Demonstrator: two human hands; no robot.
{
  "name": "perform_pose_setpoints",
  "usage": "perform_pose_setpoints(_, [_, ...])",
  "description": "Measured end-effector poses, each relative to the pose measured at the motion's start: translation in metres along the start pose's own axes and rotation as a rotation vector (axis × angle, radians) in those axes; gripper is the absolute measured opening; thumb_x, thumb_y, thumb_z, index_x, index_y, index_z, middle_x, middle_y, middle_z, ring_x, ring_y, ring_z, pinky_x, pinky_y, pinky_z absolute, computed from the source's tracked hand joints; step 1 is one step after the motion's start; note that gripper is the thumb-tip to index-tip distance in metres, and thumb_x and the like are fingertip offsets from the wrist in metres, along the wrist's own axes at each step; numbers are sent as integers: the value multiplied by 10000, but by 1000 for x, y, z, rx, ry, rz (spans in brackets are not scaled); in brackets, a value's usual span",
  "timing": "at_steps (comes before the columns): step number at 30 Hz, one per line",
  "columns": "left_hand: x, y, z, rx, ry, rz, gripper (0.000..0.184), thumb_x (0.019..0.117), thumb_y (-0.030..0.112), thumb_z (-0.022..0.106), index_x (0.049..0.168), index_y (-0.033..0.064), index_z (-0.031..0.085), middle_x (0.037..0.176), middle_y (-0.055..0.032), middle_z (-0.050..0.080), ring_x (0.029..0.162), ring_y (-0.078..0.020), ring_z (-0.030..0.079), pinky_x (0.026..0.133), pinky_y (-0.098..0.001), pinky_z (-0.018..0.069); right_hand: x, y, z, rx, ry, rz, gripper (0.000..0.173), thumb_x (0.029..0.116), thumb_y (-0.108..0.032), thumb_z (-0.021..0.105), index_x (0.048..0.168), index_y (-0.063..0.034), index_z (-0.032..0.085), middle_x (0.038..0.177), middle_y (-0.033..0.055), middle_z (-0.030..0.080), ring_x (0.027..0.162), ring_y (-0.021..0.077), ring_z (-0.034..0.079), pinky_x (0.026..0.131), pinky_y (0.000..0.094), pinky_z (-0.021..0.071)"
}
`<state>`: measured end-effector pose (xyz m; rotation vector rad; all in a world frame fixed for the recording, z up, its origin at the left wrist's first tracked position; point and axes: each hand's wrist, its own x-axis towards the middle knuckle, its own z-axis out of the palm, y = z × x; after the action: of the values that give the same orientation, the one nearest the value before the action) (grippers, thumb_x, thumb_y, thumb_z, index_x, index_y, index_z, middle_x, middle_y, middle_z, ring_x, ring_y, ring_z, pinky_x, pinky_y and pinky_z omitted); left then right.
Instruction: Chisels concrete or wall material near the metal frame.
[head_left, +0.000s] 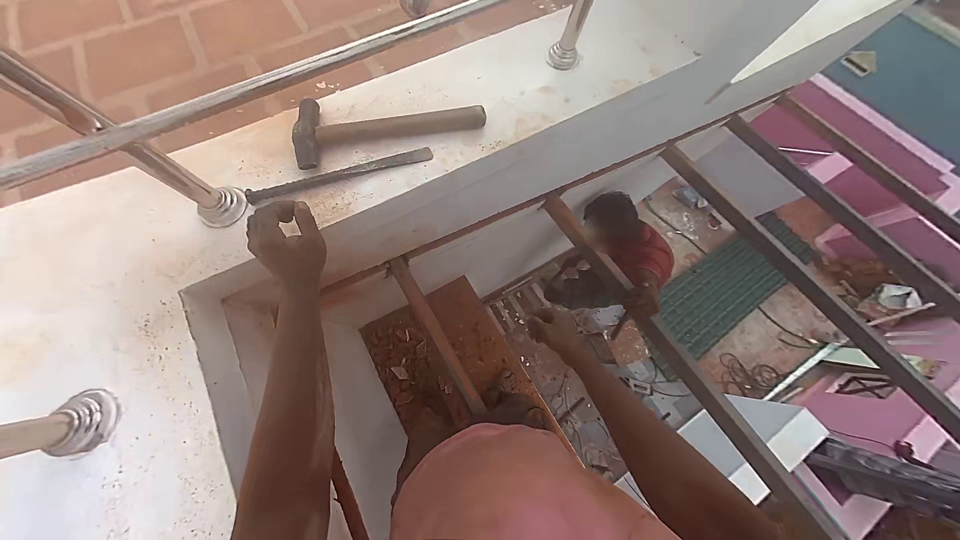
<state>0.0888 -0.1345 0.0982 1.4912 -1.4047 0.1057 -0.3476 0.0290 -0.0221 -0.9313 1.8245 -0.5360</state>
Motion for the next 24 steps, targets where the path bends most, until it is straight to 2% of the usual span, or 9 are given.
perform_pose_setpoints(2, [-6,-7,12,-59,3,-87,261,1017,228,612,1004,-16,704,842,-126,676,739,-157,619,704,-307,515,0,-80,8,-75,124,-305,302,1045,-269,618,1098,13,710,796,124,691,660,209,647,685,434,565])
perform_pose_setpoints(5, [-11,-12,24,4,35,-101,266,995,229,611,962,-14,714,818,-148,682,757,-252,640,724,-404,520,9,-210,19,-109,317,-780,333,1058,-276,558,947,5,698,695,51,616,574,117,567,583,337,506])
perform_pose_setpoints(8, [-11,-8,32,108,16,-111,305,999,270,578,963,4,723,840,-147,698,834,-334,659,795,-493,516,38,-326,33,-357,344,-1093,384,1039,-338,564,1120,1,725,1077,172,702,961,292,681,851,483,556])
perform_pose_setpoints(11, [-7,-7,35,159,15,-117,293,997,265,570,970,17,724,886,-151,714,870,-346,672,808,-502,521,82,-410,54,-709,200,-1069,695,1023,-575,478,1422,-14,574,1468,231,532,1353,418,505,1104,602,397])
perform_pose_setpoints(15, [9,10,26,234,-183,-305,379,1047,316,487,1009,27,730,993,-156,731,980,-345,675,894,-517,505,133,-438,66,-1085,0,-822,781,1033,-673,304,1420,-60,596,1449,249,556,1382,455,485,1070,741,338])
perform_pose_setpoints(17, [34,31,15,290,-431,-528,550,1083,462,374,1047,43,728,1110,-164,723,1139,-347,646,1003,-545,459,152,-438,65,-1167,-33,-826,778,1028,-688,312,1176,-26,693,1269,275,628,1246,481,568,936,750,427])
perform_pose_setpoints(19, [61,51,8,319,-610,-734,725,1065,616,304,1059,22,720,1176,-208,700,1198,-363,638,992,-597,468,153,-432,65,-1202,-35,-895,654,1056,-593,392,1205,-30,689,1252,279,626,1230,483,576,934,710,460])
perform_pose_setpoints(22, [80,58,15,293,-650,-875,727,1042,650,368,1154,8,692,1246,-230,667,1210,-372,636,961,-618,497,143,-417,58,-1261,-11,-963,522,1033,-483,562,1213,1,638,1228,270,597,1192,482,581,898,681,488])
perform_pose_setpoints(24, [85,52,21,261,-608,-921,673,1009,638,492,1141,8,689,1171,-201,692,1106,-339,676,921,-576,525,134,-413,51,-1274,22,-998,542,1048,-488,521,1220,17,616,1231,264,594,1204,471,578,900,654,494])
